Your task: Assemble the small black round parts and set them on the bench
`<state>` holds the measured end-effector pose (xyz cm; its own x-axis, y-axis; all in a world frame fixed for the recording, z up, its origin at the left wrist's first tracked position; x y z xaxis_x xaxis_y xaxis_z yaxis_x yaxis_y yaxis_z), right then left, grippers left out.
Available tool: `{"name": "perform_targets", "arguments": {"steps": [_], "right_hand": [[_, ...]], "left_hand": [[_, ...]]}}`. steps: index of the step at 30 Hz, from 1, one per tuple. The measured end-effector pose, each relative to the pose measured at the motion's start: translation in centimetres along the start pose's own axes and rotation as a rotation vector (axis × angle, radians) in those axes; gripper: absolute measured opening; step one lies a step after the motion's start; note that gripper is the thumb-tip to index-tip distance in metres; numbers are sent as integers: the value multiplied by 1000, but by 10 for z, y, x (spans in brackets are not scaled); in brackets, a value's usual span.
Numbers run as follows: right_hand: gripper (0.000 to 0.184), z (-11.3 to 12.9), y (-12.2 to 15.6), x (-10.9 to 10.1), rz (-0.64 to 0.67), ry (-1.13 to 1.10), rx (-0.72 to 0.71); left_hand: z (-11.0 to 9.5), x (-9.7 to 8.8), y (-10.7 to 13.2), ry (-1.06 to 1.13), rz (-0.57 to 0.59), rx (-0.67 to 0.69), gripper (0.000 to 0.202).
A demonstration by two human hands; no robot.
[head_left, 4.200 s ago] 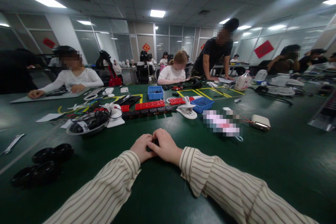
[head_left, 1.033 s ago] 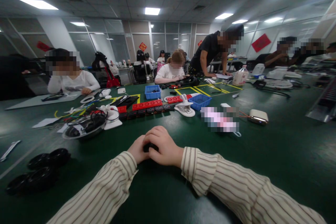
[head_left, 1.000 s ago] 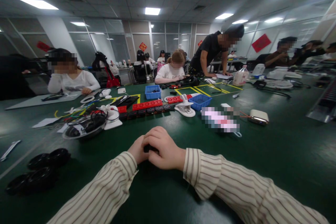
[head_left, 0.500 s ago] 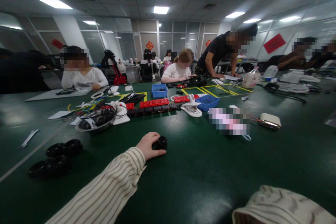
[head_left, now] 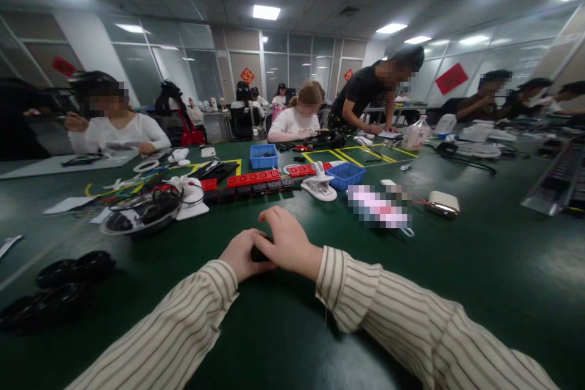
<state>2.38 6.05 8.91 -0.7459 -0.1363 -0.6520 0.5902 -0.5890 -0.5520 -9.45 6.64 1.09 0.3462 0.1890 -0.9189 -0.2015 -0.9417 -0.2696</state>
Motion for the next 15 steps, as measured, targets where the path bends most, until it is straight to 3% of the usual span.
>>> {"name": "perform_targets", "arguments": {"steps": [3, 8, 11, 15], "right_hand": [[32, -30, -1, 18, 10, 81, 89], [26, -38, 5, 31, 63, 200, 103], [26, -32, 5, 32, 137, 168, 18], [10, -25, 6, 33, 203, 77, -168]], "left_hand": [[-3, -2, 0, -57, 9, 19, 42], [-2, -1, -1, -66, -14, 47, 29], [4, 1, -2, -43, -10, 64, 32], [13, 3, -3, 12, 31, 104, 28]]}}
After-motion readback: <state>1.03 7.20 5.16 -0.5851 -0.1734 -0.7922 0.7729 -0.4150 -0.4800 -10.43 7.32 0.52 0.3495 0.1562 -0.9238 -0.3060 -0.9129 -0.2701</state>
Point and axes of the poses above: each hand's wrist, its own y-axis away from the middle knuckle, its own x-axis out of the palm, z = x × y, the point moved 5 cm from there along -y, towards the middle knuckle, and after that the axes turned 12 degrees about -y, right-handed, at the moved point
